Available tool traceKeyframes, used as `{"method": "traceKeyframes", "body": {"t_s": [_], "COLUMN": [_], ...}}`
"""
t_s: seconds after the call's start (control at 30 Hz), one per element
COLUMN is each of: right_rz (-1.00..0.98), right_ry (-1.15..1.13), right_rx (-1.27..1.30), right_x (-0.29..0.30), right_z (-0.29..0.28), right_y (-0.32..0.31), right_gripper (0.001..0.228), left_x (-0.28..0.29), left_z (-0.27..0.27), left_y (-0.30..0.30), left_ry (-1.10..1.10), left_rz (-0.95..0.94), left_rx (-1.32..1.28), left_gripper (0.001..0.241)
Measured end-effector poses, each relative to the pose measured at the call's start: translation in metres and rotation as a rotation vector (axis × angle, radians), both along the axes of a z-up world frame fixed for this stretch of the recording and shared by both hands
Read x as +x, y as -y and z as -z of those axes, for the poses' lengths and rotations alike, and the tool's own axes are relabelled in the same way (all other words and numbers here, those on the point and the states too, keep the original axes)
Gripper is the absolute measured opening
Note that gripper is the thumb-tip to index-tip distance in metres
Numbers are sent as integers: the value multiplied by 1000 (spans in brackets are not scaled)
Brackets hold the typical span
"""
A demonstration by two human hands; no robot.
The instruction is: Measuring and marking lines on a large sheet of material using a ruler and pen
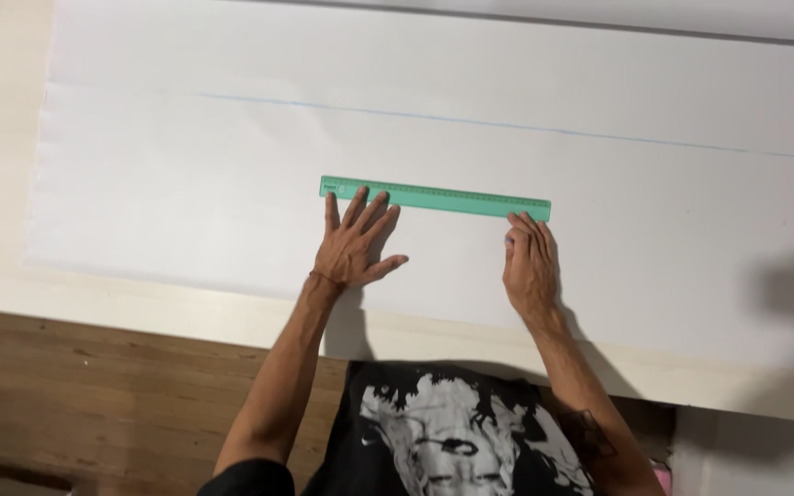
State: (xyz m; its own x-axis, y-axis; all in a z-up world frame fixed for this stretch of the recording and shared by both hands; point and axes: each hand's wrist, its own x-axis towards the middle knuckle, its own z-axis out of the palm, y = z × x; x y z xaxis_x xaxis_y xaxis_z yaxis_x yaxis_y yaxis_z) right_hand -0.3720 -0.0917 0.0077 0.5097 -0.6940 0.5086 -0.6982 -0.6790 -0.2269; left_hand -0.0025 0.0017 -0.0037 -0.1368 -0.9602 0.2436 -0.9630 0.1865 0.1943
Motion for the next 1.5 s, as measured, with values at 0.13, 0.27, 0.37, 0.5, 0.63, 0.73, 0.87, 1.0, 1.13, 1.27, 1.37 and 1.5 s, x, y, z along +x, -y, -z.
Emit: {"method": "traceKeyframes", "body": {"t_s": [0.13, 0.27, 0.37, 0.5, 0.63, 0.73, 0.87, 1.0, 1.13, 1.27, 1.37, 1.5], "right_rz": [20, 42, 49, 57, 52, 40, 42, 39, 26, 30, 24, 16], "right_ry": [-20, -22, -27, -24, -26, -25, -18, 7, 9, 18, 32, 290], "right_rx": [24, -13, -7, -24, -29, -12, -3, 14, 33, 14, -12, 221], "right_x": [0, 4, 2, 2, 0, -1, 0, 2, -2, 0, 1, 1], "right_z": [3, -1, 1, 7, 11, 13, 11, 8, 12, 7, 3, 14], "right_y": [-3, -1, -4, -1, 0, -1, 0, 1, 2, 1, 5, 5], "right_gripper": [22, 19, 19, 17, 16, 15, 15, 18, 17, 15, 15, 14], "left_x": [3, 1, -1, -1, -1, -2, -2, 0, -3, -4, -10, -16], "left_z": [2, 1, 3, 3, 3, 2, 2, 3, 4, 7, 0, -7], "left_y": [5, 8, 3, 6, 7, 4, 7, 8, 7, 8, 11, 12], "left_ry": [-19, 9, 3, 24, 12, 4, 9, 7, 13, 18, 19, -1], "left_rz": [26, -2, -11, -27, -23, -38, -34, -30, -42, -43, -60, -88], "left_rx": [20, 7, 15, -2, 2, -4, -18, -28, -42, -34, -48, -12], "left_gripper": [99, 99, 98, 97, 98, 96, 95, 94, 94, 94, 98, 97]}}
